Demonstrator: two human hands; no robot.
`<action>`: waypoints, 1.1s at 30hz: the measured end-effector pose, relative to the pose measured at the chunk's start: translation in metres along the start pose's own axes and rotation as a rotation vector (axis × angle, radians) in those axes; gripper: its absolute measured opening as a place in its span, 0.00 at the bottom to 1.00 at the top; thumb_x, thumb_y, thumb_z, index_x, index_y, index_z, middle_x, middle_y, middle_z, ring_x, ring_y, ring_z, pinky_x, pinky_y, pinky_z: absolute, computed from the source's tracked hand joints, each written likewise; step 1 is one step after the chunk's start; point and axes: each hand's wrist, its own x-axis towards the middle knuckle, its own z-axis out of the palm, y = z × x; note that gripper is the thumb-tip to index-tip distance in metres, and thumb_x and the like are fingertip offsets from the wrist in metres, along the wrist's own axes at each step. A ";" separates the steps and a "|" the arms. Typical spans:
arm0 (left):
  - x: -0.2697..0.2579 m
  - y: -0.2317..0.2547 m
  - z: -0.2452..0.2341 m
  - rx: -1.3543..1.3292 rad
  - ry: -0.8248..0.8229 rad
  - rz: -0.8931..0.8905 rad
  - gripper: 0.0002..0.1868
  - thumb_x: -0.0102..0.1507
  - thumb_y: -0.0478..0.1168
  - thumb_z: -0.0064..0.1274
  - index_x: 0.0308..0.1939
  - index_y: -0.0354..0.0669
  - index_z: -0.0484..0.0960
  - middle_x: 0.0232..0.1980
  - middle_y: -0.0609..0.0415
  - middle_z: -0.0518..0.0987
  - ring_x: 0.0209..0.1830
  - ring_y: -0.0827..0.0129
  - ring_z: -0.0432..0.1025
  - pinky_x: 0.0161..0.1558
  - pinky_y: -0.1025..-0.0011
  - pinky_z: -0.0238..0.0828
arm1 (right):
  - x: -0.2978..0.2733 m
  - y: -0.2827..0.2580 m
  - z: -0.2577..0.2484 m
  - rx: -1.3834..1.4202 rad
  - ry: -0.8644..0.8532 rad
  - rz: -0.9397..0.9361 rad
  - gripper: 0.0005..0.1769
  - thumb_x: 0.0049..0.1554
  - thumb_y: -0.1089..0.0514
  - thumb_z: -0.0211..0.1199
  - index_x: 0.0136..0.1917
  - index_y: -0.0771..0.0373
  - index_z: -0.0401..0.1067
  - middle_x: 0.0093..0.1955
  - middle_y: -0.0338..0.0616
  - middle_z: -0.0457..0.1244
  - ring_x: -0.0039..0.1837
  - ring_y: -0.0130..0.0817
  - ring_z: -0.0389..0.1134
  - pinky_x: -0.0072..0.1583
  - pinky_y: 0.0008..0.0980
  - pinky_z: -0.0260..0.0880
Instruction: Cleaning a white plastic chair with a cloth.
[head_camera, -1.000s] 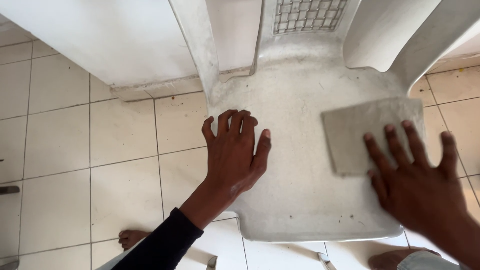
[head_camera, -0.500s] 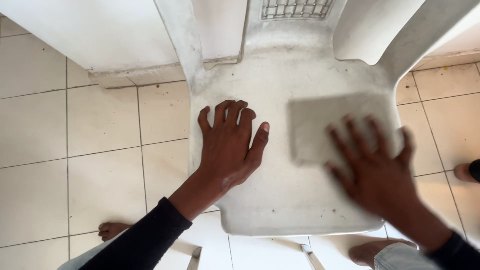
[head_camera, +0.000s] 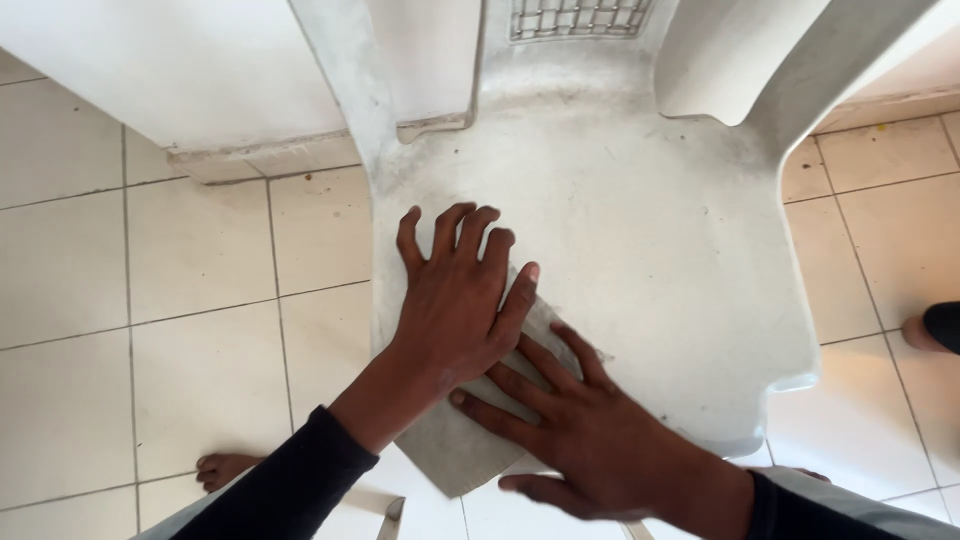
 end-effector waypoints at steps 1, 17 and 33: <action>0.000 0.000 0.001 -0.013 -0.009 0.002 0.19 0.70 0.48 0.44 0.50 0.33 0.76 0.64 0.39 0.71 0.71 0.46 0.59 0.71 0.32 0.35 | 0.000 -0.001 -0.002 0.051 -0.029 -0.070 0.41 0.63 0.35 0.57 0.82 0.53 0.53 0.80 0.56 0.45 0.80 0.63 0.38 0.74 0.74 0.30; 0.012 -0.003 -0.018 0.105 -0.487 0.079 0.68 0.48 0.82 0.54 0.77 0.40 0.56 0.84 0.36 0.37 0.82 0.48 0.24 0.69 0.29 0.06 | -0.026 0.145 -0.023 -0.328 0.299 0.530 0.38 0.67 0.38 0.43 0.84 0.57 0.51 0.85 0.60 0.43 0.85 0.59 0.38 0.75 0.73 0.25; 0.025 -0.047 -0.039 0.209 -0.366 0.015 0.74 0.36 0.74 0.69 0.76 0.40 0.56 0.82 0.38 0.37 0.83 0.49 0.27 0.71 0.28 0.14 | -0.025 0.136 -0.018 -0.317 0.281 0.491 0.37 0.68 0.37 0.44 0.82 0.59 0.54 0.85 0.62 0.43 0.85 0.63 0.35 0.76 0.71 0.23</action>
